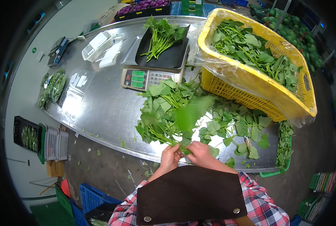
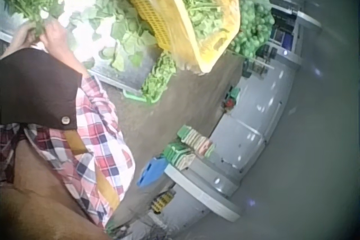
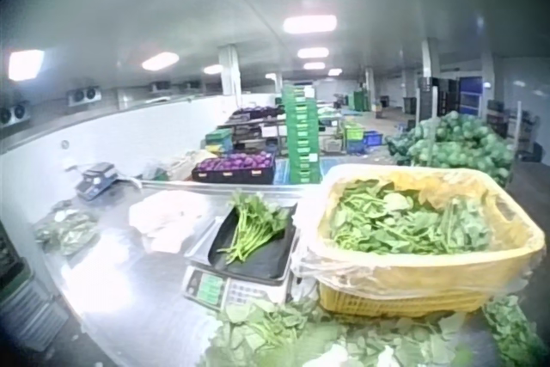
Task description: The person picks up leafy vegetables from a yellow crate and a pile on a metal table, weighs them on a scale, and places them into plastic bags using a black funnel-like tool.
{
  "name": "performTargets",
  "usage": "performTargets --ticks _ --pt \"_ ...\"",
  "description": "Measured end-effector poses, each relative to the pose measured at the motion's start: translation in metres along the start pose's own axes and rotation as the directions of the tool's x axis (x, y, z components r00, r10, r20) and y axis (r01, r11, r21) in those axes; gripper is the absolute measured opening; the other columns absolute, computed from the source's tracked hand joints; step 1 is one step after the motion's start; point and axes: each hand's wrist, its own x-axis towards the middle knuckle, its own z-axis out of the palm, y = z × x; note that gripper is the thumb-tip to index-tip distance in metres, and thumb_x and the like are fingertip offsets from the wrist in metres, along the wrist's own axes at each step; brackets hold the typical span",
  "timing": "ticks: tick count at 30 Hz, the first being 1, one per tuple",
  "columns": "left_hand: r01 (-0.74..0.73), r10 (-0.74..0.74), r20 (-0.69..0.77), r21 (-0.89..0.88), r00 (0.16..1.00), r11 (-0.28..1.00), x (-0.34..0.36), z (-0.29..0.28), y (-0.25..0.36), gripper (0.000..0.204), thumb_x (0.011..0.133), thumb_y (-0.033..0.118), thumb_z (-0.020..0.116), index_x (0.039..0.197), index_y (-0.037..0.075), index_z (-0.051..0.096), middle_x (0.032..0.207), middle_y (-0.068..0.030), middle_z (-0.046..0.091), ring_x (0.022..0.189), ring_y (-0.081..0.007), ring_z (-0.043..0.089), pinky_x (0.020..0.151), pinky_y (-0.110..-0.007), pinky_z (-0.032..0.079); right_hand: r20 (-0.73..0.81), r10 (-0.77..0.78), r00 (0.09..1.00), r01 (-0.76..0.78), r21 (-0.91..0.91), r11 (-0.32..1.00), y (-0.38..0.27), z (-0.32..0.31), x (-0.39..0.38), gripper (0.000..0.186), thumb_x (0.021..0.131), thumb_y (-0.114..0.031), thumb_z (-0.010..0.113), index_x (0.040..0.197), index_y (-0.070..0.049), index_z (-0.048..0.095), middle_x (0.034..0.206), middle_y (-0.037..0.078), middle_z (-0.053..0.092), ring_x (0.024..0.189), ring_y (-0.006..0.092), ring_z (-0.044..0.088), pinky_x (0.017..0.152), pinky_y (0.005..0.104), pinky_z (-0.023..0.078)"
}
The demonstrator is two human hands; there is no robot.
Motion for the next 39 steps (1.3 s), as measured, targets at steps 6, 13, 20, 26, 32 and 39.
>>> performTargets --ticks 6,13,20,26,32,39 --pt "-0.099 0.094 -0.105 -0.042 0.990 0.994 0.018 -0.045 0.010 0.008 0.087 0.016 0.051 0.090 0.008 0.051 0.080 -0.0045 0.056 0.071 -0.0150 0.052 0.068 -0.031 0.044 -0.196 0.795 0.574 -0.299 0.853 0.427 -0.014 -0.068 -0.019 0.021 0.088 -0.025 0.044 0.082 -0.005 0.047 0.065 0.005 0.046 0.048 0.0109 0.041 0.043 0.0252 0.037" --pt "0.003 -0.007 0.476 0.008 0.879 1.000 -0.010 -0.008 0.019 0.023 0.084 0.017 0.056 0.105 0.007 0.050 0.108 -0.0099 0.053 0.113 -0.0236 0.042 0.099 -0.041 0.030 0.765 0.349 0.541 -0.787 0.607 -0.110 -0.006 -0.015 -0.005 0.031 0.091 -0.030 0.043 0.097 -0.001 0.054 0.080 0.004 0.055 0.058 0.0093 0.047 0.047 0.0225 0.036" --pt "0.019 -0.037 0.479 0.043 0.877 0.999 -0.017 -0.010 0.028 0.046 0.087 0.019 0.051 0.122 -0.007 0.038 0.127 -0.0170 0.042 0.121 -0.0242 0.038 0.100 -0.038 0.028 0.573 0.432 0.696 -0.683 0.343 0.645 -0.008 0.011 0.022 0.015 0.081 -0.014 0.062 0.080 -0.003 0.052 0.064 0.002 0.052 0.055 0.0078 0.050 0.048 0.0225 0.041" --pt "-0.112 0.104 0.265 0.016 0.959 0.994 -0.005 -0.003 0.023 0.045 0.090 0.028 0.047 0.117 -0.007 0.040 0.122 -0.0209 0.046 0.113 -0.0263 0.045 0.096 -0.039 0.036 0.356 0.650 0.672 -0.522 0.849 0.075 0.002 0.024 -0.004 0.008 0.083 -0.010 0.057 0.083 -0.003 0.052 0.068 0.007 0.055 0.052 0.0114 0.053 0.046 0.0250 0.045" --pt "-0.464 0.459 0.068 0.102 0.886 0.880 -0.001 -0.049 0.058 0.038 0.092 0.024 0.041 0.123 0.001 0.036 0.095 -0.0146 0.058 0.097 -0.0223 0.053 0.081 -0.034 0.045 0.655 0.489 0.575 -0.814 0.402 0.419 0.022 -0.078 -0.001 0.025 0.079 -0.017 0.064 0.098 -0.004 0.058 0.072 0.005 0.056 0.055 0.0100 0.050 0.057 0.0252 0.046" --pt "-0.016 0.085 0.255 -0.264 0.963 0.965 -0.004 -0.011 0.080 0.034 0.080 0.011 0.050 0.112 0.003 0.044 0.066 -0.0022 0.044 0.063 -0.0135 0.042 0.071 -0.031 0.038 0.080 0.591 0.803 -0.561 -0.234 0.794 0.066 -0.028 0.066 0.032 0.072 -0.028 0.066 0.080 0.000 0.053 0.089 0.018 0.055 0.075 0.0329 0.056 0.064 0.0404 0.045"
